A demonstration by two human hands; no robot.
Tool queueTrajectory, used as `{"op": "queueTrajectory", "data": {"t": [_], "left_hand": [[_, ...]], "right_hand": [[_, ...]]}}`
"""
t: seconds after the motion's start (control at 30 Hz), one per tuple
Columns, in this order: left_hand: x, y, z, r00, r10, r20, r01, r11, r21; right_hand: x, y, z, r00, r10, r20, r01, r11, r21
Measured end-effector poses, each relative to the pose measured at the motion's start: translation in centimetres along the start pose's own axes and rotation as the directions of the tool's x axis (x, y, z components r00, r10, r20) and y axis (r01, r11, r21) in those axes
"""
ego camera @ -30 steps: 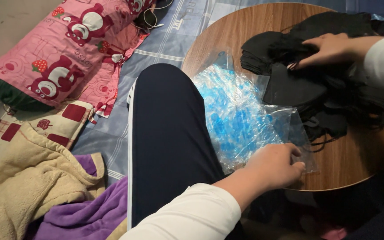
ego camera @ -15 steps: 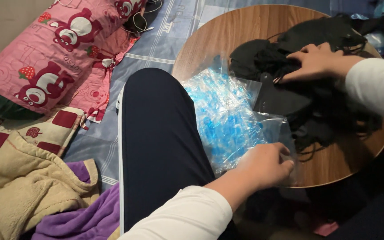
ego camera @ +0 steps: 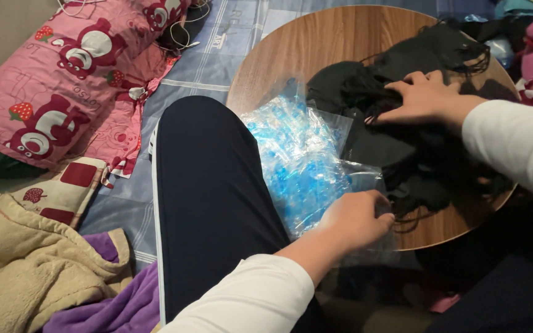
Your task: Packaging black fabric pieces into a clear plastic bag on a small wooden table while sitting on a bed.
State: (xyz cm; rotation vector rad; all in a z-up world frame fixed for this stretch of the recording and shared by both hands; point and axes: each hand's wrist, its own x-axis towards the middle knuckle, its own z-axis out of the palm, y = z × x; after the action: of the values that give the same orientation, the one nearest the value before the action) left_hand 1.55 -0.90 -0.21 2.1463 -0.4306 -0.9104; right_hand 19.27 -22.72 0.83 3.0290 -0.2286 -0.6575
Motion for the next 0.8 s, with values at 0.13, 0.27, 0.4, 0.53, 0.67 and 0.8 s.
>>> {"op": "queueTrajectory", "data": {"t": [0.13,0.27,0.4,0.53,0.67,0.8], "left_hand": [[1.9,-2.3,2.0,0.988,0.111,-0.111,-0.108,0.994,0.026],[2.0,-2.4,2.0,0.986,0.131,-0.104,-0.129,0.991,0.029],[2.0,-2.6,2.2,0.985,0.141,-0.096,-0.140,0.990,0.021],[2.0,-2.5,1.9,0.986,0.144,-0.087,-0.142,0.990,0.026],[2.4,-2.6,2.2,0.985,0.145,-0.092,-0.143,0.989,0.032],[2.8,-2.6,2.5,0.988,0.132,-0.075,-0.126,0.989,0.079]], "right_hand": [[1.5,1.8,2.3,0.997,-0.025,-0.076,0.025,1.000,-0.003],[2.3,2.6,3.7,0.996,-0.021,-0.089,0.025,0.999,0.048],[2.4,3.0,4.0,0.984,-0.056,-0.169,0.085,0.981,0.172],[1.6,3.0,4.2,0.973,-0.078,-0.219,0.137,0.953,0.271],[0.5,4.4,6.8,0.936,-0.126,-0.330,0.203,0.956,0.210],[-3.3,5.0,8.9,0.862,-0.215,-0.459,0.306,0.943,0.131]]}}
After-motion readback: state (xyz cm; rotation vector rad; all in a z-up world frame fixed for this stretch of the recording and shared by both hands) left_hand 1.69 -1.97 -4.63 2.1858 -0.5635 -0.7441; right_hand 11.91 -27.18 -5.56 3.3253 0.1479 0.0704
